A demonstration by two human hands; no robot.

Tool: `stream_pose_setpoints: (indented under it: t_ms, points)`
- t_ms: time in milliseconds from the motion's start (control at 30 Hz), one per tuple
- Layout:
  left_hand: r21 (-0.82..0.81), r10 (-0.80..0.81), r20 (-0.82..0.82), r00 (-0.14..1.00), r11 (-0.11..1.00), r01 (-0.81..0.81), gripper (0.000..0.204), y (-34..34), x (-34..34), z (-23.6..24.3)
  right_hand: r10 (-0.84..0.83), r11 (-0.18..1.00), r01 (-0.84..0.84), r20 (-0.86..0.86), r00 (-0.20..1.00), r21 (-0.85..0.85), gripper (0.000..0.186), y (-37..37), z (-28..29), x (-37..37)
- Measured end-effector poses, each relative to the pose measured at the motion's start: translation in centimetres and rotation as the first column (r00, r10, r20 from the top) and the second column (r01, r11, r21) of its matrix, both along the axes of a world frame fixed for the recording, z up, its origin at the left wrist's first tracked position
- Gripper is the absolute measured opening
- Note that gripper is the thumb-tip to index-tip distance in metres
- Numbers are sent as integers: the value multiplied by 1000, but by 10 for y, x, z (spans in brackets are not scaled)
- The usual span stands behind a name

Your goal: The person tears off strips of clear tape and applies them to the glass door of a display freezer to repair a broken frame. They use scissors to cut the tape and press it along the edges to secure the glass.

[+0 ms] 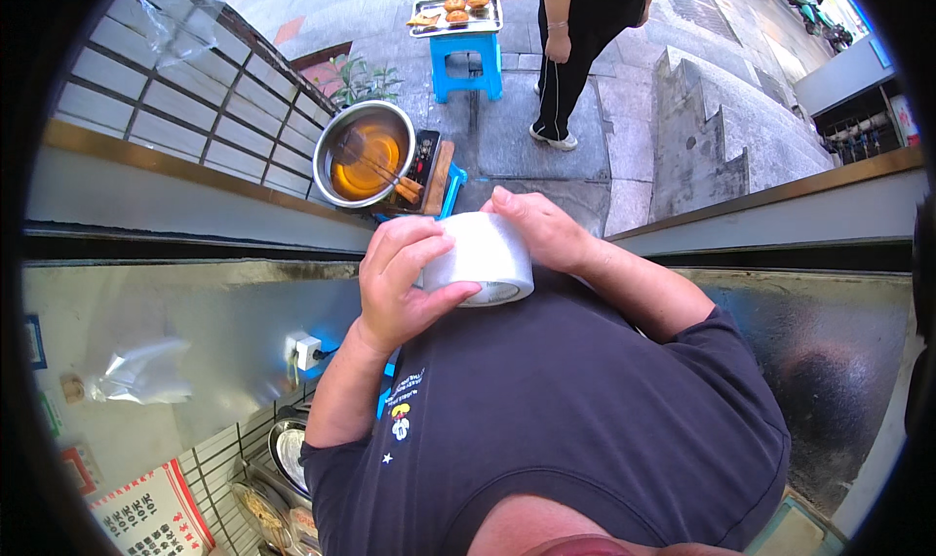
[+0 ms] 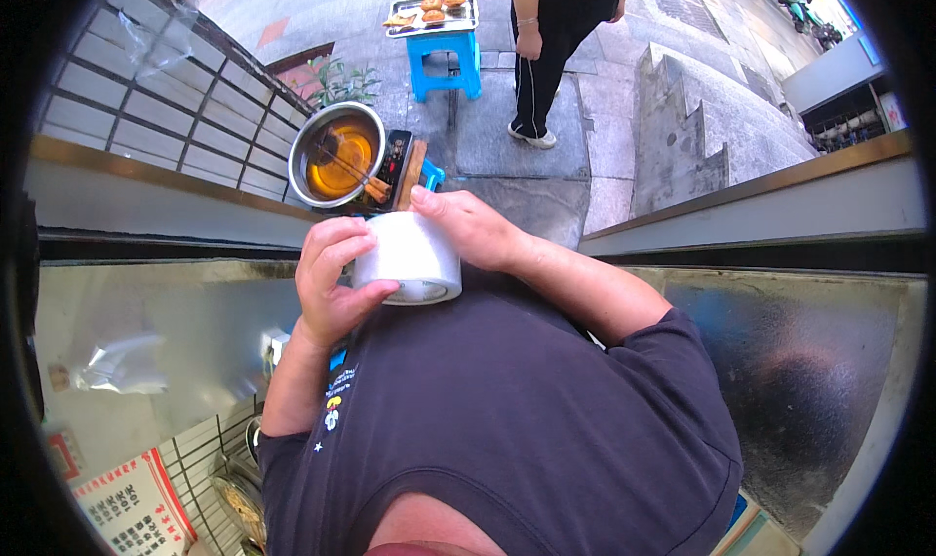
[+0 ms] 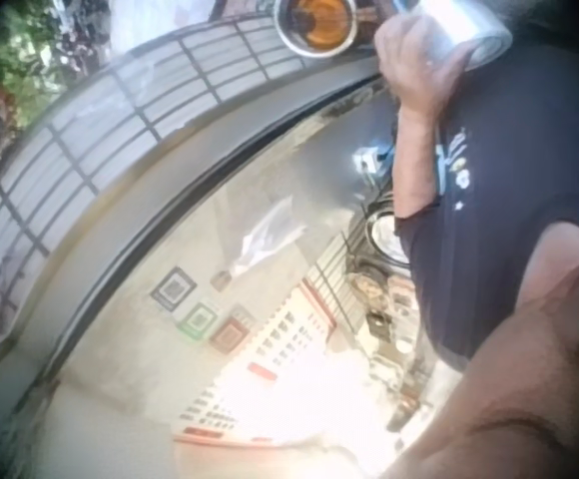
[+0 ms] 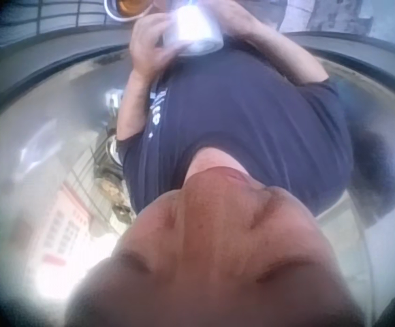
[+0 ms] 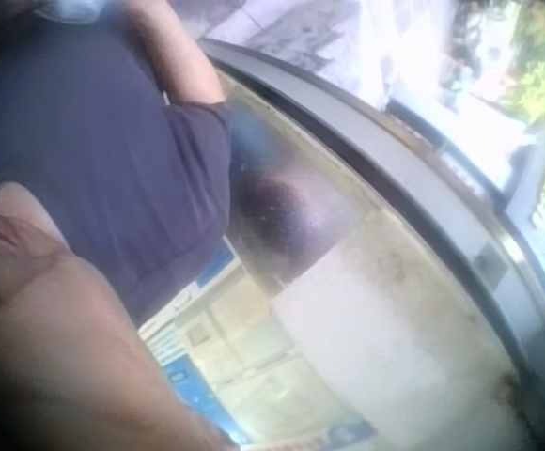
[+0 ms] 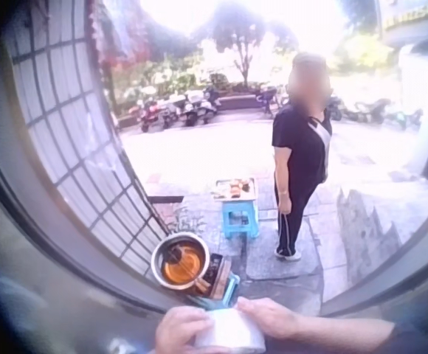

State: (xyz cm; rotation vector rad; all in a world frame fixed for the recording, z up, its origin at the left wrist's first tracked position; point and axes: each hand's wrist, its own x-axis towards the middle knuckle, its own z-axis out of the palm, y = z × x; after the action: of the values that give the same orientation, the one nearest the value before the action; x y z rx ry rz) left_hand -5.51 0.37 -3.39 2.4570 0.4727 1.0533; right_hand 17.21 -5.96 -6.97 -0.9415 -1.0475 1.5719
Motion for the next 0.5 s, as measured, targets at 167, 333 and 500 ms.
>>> stream_pose_setpoints:
  t_ms: [167, 333, 500]
  points:
    - [56, 11, 107, 994, 998, -17, 53, 6, 4, -12, -24, 1000, 28, 331, 943, -7, 58, 1, 0, 3]
    - [-18, 41, 139, 989, 999, -39, 46, -3, 7, -9, -41, 997, 48, 95, 995, -63, 58, 3, 1, -1]
    - [47, 24, -16, 1000, 999, -23, 55, 0, 15, 3, -38, 999, 35, 129, 991, 25, 56, 9, -5, -3]
